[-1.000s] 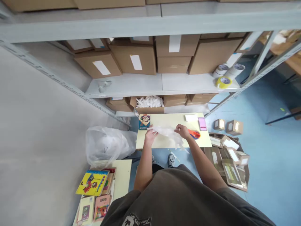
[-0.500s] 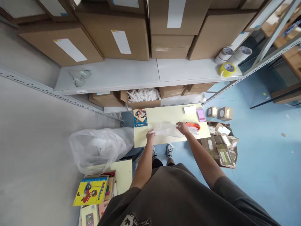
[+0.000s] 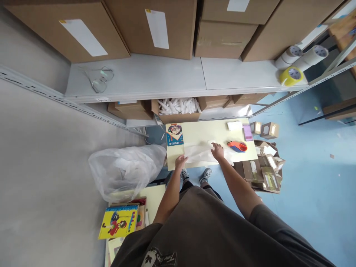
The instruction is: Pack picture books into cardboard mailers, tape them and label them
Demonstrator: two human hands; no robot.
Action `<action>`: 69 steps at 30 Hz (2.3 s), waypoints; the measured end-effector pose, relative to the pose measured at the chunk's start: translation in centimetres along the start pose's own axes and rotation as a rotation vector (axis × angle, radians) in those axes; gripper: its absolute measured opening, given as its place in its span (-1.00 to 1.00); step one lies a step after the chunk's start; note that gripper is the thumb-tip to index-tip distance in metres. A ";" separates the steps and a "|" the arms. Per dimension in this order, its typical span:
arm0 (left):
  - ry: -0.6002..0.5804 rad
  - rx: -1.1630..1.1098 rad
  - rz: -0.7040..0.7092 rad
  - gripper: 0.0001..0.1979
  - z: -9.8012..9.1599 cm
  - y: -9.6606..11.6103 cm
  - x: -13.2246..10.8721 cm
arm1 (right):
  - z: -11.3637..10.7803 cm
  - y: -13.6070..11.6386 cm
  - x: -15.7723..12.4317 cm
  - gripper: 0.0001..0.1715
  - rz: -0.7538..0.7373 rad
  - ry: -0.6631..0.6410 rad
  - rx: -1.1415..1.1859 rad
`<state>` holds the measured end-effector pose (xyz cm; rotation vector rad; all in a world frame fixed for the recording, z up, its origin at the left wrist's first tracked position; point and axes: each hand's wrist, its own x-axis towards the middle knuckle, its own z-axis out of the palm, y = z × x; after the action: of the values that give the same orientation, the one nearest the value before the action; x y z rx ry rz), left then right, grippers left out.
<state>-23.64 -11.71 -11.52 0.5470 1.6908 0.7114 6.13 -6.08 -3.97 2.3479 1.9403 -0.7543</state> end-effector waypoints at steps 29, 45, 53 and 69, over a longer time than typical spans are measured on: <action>0.322 0.404 0.004 -0.89 1.3 -0.5 -2.5 | 6.1 1.3 -6.6 -0.21 -0.197 -0.372 -0.074; 0.299 0.545 -0.038 -0.87 -0.1 -0.2 -1.7 | 7.1 -2.1 -6.4 -0.13 -0.255 -0.512 -0.231; 0.435 0.556 0.059 -0.78 -7.1 -0.4 -1.7 | 9.0 -7.5 -6.3 -0.25 -0.244 -0.344 -0.169; 0.273 0.436 -0.003 -0.57 2.5 -0.6 -1.3 | 4.5 8.4 -6.2 -0.37 -0.239 -0.104 0.067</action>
<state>-20.93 -12.64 -11.39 0.7753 2.1202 0.4249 11.54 -15.14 -8.21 2.0855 2.2067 -0.9477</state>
